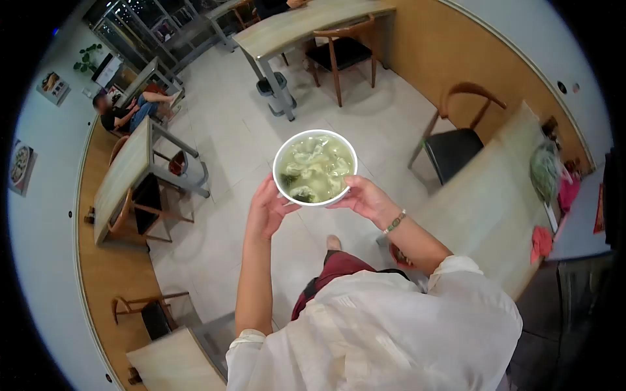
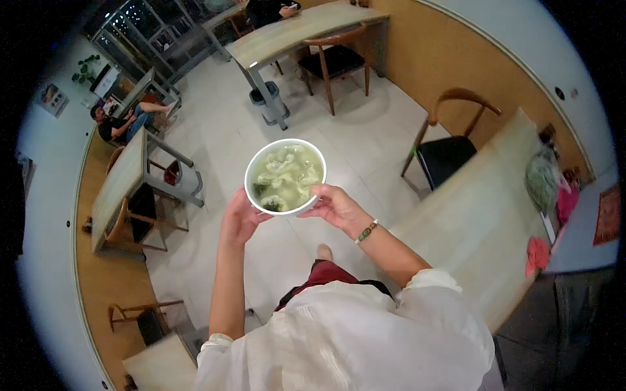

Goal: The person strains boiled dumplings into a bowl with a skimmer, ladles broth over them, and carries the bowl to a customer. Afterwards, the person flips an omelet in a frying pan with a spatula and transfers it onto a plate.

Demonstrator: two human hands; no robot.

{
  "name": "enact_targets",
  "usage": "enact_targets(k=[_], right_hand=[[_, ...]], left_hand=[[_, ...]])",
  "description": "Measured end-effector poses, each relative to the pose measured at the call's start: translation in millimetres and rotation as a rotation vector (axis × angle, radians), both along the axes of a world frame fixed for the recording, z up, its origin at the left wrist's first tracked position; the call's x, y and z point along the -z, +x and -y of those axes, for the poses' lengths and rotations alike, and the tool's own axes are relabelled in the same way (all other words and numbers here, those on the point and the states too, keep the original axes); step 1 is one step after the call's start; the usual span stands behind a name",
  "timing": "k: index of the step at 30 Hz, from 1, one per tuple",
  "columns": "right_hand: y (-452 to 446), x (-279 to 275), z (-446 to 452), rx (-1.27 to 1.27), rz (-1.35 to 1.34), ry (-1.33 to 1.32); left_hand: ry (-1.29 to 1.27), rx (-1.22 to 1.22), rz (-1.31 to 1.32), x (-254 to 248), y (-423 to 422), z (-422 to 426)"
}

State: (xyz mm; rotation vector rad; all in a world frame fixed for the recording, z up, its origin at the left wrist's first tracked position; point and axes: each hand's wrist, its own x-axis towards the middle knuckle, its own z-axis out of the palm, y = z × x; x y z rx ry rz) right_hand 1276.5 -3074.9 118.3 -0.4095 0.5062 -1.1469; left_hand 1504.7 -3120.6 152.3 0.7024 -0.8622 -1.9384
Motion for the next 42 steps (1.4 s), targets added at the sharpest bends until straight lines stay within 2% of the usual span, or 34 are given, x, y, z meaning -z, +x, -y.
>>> enact_targets(k=[4, 10, 14, 16, 17, 21, 26, 30, 33, 35, 42], right_hand=[[5, -12, 105, 0.021, -0.057, -0.013], [-2, -18, 262, 0.088, 0.007, 0.042], [-9, -9, 352, 0.138, -0.009, 0.002], [-12, -12, 394, 0.203, -0.123, 0.022], [-20, -6, 416, 0.185, -0.093, 0.015], [-53, 12, 522, 0.153, -0.011, 0.026], [-82, 6, 633, 0.176, -0.049, 0.074], [-128, 38, 730, 0.131, -0.017, 0.116], [-158, 33, 799, 0.095, 0.015, 0.081], [-178, 35, 846, 0.092, -0.033, 0.069], [-244, 54, 994, 0.047, -0.086, 0.109]], left_hand=[[0.033, 0.047, 0.007, -16, 2, 111], [-0.007, 0.121, 0.045, -23, -8, 281], [-0.002, 0.151, 0.026, -16, -16, 382], [0.054, 0.129, -0.021, -4, -23, 431], [0.086, 0.145, -0.015, -15, -33, 451], [0.136, 0.188, -0.026, -9, -64, 560], [0.14, 0.241, -0.014, 2, -89, 675], [0.143, 0.123, 0.003, 21, -130, 758], [0.146, 0.102, 0.016, 29, -152, 815], [0.247, 0.035, 0.006, 12, -178, 850], [0.271, -0.003, -0.107, 44, -234, 995]])
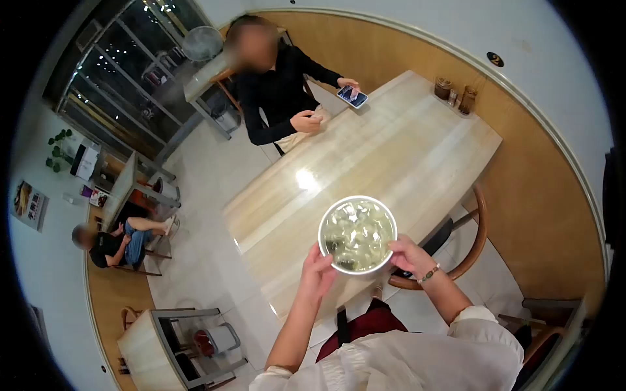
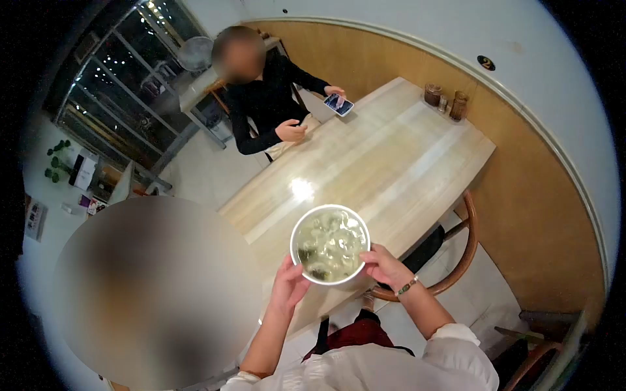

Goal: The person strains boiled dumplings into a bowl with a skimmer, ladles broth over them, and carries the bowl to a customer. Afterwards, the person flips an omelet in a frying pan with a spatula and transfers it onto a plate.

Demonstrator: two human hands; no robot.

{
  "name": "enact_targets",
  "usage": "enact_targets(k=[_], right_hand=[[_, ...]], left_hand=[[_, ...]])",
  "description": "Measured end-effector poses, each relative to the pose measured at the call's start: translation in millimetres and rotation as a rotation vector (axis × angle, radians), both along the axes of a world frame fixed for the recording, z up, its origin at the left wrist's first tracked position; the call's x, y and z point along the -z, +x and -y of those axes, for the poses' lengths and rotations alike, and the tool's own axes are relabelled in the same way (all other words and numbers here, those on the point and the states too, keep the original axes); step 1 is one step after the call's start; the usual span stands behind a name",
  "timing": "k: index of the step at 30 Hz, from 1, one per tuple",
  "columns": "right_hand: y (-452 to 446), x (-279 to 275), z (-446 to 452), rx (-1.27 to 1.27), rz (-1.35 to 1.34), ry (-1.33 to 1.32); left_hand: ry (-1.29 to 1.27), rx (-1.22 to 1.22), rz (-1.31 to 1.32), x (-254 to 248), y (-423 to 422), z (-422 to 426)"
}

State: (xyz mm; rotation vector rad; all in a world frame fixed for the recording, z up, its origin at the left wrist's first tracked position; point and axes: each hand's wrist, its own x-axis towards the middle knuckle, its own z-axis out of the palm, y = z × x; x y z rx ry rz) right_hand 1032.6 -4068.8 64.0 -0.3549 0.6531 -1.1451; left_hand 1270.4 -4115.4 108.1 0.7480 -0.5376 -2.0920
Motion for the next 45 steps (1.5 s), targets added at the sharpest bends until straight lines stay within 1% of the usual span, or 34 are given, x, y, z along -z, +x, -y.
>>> enact_targets(k=[2, 5, 7, 10, 13, 14, 19, 24, 27, 30, 32, 35, 39, 42, 45], right_hand=[[-11, 7, 33, 0.02, 0.023, 0.006], [-22, 2, 74, 0.058, 0.013, -0.01], [-33, 21, 100, 0.065, 0.027, -0.03], [-47, 34, 137, 0.063, 0.029, -0.023], [-60, 53, 167, 0.067, 0.048, -0.028], [-62, 54, 180, 0.078, 0.082, -0.064], [-81, 76, 220, 0.105, 0.083, -0.036], [-89, 85, 245, 0.097, 0.023, -0.038], [-93, 91, 256, 0.096, 0.008, -0.04], [-96, 100, 267, 0.093, -0.012, -0.035], [-98, 104, 273, 0.091, -0.027, -0.035], [-102, 105, 277, 0.085, -0.066, -0.011], [-106, 106, 276, 0.075, -0.141, 0.003], [-104, 107, 276, 0.077, -0.162, -0.003], [-102, 104, 271, 0.095, -0.171, -0.001]], left_hand=[[0.023, -0.022, 0.017, 10, -14, 32], [0.052, -0.031, 0.032, 19, -33, 76], [0.07, -0.031, 0.042, 26, -44, 101], [0.055, -0.049, 0.053, 41, -58, 139], [0.026, -0.023, 0.01, 59, -69, 170], [0.015, -0.017, 0.027, 69, -73, 181], [-0.009, -0.028, 0.013, 90, -96, 223], [0.033, -0.067, 0.003, 107, -107, 245], [0.002, -0.076, 0.029, 114, -111, 256], [0.001, -0.051, 0.035, 133, -107, 269], [-0.023, -0.012, 0.046, 136, -107, 276], [-0.03, -0.069, 0.063, 135, -113, 276], [-0.016, -0.048, 0.069, 133, -114, 278], [0.01, -0.054, 0.048, 135, -114, 277], [-0.016, -0.053, 0.012, 139, -113, 273]])
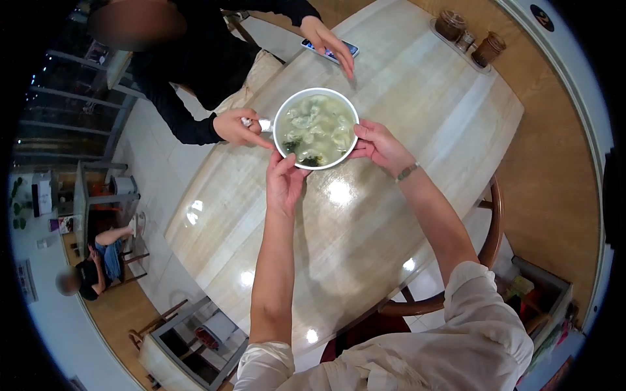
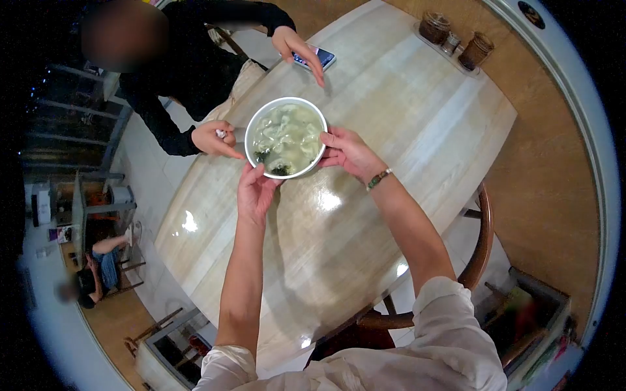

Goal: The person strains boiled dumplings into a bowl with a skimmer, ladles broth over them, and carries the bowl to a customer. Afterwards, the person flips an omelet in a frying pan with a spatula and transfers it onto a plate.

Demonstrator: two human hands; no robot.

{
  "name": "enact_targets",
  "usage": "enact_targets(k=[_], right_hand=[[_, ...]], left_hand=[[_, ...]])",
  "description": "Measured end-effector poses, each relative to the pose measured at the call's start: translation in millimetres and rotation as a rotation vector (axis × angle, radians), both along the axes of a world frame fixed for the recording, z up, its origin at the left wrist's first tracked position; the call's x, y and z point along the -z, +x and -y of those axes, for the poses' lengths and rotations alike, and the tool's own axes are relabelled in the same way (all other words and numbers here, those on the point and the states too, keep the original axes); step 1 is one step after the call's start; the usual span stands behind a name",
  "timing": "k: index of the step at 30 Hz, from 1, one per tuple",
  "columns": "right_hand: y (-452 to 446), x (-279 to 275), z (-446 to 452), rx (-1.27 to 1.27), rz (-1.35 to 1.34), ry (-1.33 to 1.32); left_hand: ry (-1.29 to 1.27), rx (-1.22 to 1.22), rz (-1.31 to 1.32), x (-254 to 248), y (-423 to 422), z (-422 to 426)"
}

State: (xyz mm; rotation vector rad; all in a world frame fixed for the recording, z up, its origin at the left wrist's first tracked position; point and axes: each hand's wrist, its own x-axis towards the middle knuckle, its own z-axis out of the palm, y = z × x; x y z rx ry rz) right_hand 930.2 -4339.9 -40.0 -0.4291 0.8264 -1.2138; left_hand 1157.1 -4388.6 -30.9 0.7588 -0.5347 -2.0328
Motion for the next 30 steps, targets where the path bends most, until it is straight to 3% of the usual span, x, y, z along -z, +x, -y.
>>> enact_targets(k=[10, 12, 16, 21, 28, 30], right_hand=[[17, -1, -19, 0.172, -0.16, 0.124], [27, 0, -30, 0.262, -0.202, 0.13], [48, 17, -51, 0.556, -0.23, 0.192], [79, 22, -80, 0.673, -0.334, 0.177], [146, 26, -101, 0.883, -0.416, 0.234], [172, 44, -119, 0.867, -0.522, 0.212]], left_hand=[[-0.037, 0.06, 0.067, 2, 13, -11], [0.067, -0.027, 0.246, 7, 26, -21], [0.023, -0.139, 0.378, 18, 82, -60], [0.029, -0.186, 0.256, 33, 182, -131], [0.108, -0.18, 0.206, 27, 247, -200], [0.137, -0.083, 0.249, 26, 275, -220]])
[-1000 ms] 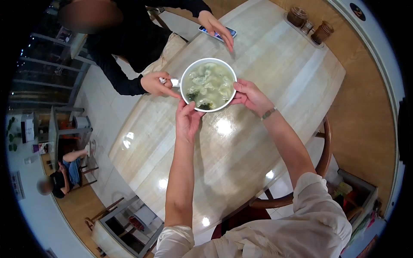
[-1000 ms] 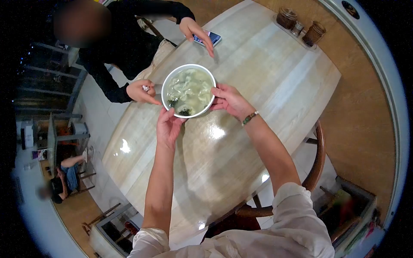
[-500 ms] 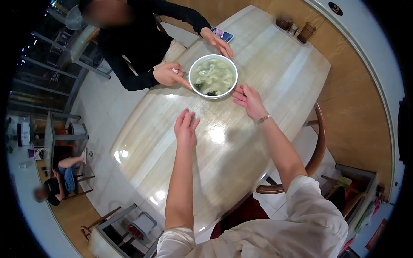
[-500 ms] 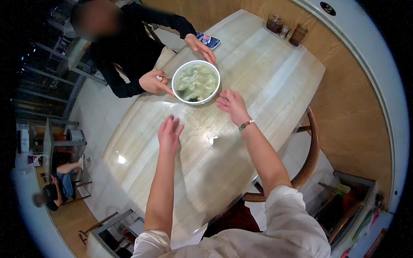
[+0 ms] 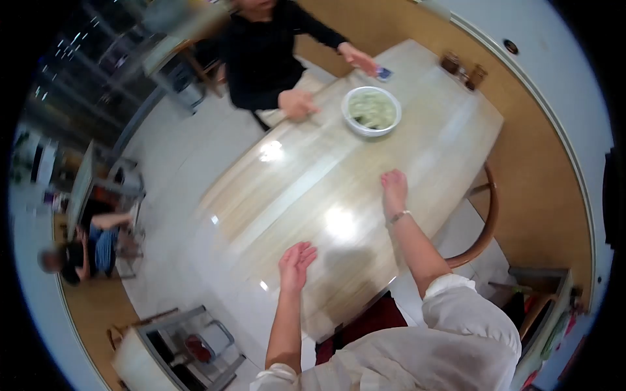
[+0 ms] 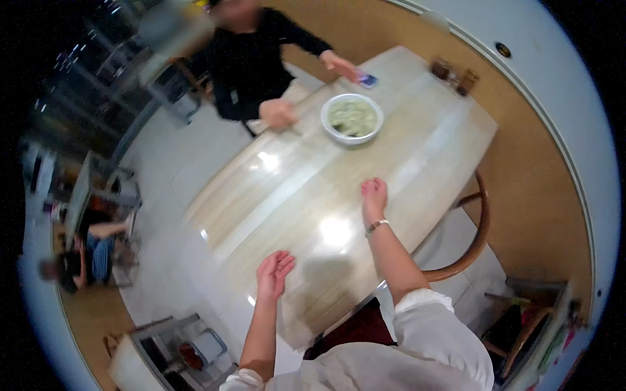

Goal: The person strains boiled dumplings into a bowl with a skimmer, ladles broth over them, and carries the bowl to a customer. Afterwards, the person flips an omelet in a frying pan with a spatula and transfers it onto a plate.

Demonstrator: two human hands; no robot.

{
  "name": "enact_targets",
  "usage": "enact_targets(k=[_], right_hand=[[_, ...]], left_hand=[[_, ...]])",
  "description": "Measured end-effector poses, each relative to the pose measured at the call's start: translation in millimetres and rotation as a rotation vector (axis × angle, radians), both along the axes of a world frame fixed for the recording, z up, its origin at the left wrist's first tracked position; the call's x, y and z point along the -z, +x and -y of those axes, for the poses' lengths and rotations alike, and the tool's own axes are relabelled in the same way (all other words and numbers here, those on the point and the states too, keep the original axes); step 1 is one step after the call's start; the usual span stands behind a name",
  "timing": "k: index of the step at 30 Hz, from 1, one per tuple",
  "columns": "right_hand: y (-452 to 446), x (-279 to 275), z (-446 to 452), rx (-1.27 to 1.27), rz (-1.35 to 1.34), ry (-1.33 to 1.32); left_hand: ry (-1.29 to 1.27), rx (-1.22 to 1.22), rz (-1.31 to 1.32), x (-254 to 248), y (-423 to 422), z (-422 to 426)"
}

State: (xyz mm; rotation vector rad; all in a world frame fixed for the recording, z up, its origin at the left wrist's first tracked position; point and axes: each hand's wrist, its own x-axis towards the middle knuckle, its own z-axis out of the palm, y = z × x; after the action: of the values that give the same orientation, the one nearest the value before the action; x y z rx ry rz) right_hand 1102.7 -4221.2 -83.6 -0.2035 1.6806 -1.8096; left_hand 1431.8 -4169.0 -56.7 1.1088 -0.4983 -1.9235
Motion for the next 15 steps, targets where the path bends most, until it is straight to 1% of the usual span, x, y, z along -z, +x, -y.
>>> enact_targets(k=[1, 3, 4, 6, 8, 9, 10, 11, 12, 13, 14, 15], right_hand=[[20, 9, -10, -0.009, -0.074, 0.038], [80, -17, -37, -0.03, -0.219, 0.155], [110, -12, -53, -0.021, -0.246, 0.132], [164, -6, -76, -0.017, -0.343, 0.096], [208, 15, -105, -0.045, -0.455, 0.138], [231, 23, -110, -0.042, -0.493, 0.166], [255, 21, -111, -0.039, -0.537, 0.257], [281, 18, -112, -0.026, -0.574, 0.358], [311, 20, -113, -0.017, -0.562, 0.338], [335, 22, -113, -0.043, -0.603, 0.338], [347, 23, -105, -0.061, -0.652, 0.336], [357, 20, -102, -0.027, -0.655, 0.331]], left_hand=[[0.022, 0.032, 0.002, -8, 13, -9], [0.017, 0.089, 0.032, -17, 54, -22], [-0.006, 0.134, 0.053, -16, 83, -32], [-0.028, 0.071, 0.05, -15, 154, -50], [-0.033, 0.091, 0.202, -28, 235, -75], [0.051, -0.025, 0.227, -29, 277, -87], [0.14, -0.131, 0.256, -24, 322, -103], [0.185, -0.318, 0.293, -16, 364, -121], [0.193, -0.431, 0.289, -11, 409, -138], [0.211, -0.495, 0.278, -17, 447, -154], [0.226, -0.553, 0.258, -19, 474, -163], [0.218, -0.625, 0.258, -15, 499, -172]])
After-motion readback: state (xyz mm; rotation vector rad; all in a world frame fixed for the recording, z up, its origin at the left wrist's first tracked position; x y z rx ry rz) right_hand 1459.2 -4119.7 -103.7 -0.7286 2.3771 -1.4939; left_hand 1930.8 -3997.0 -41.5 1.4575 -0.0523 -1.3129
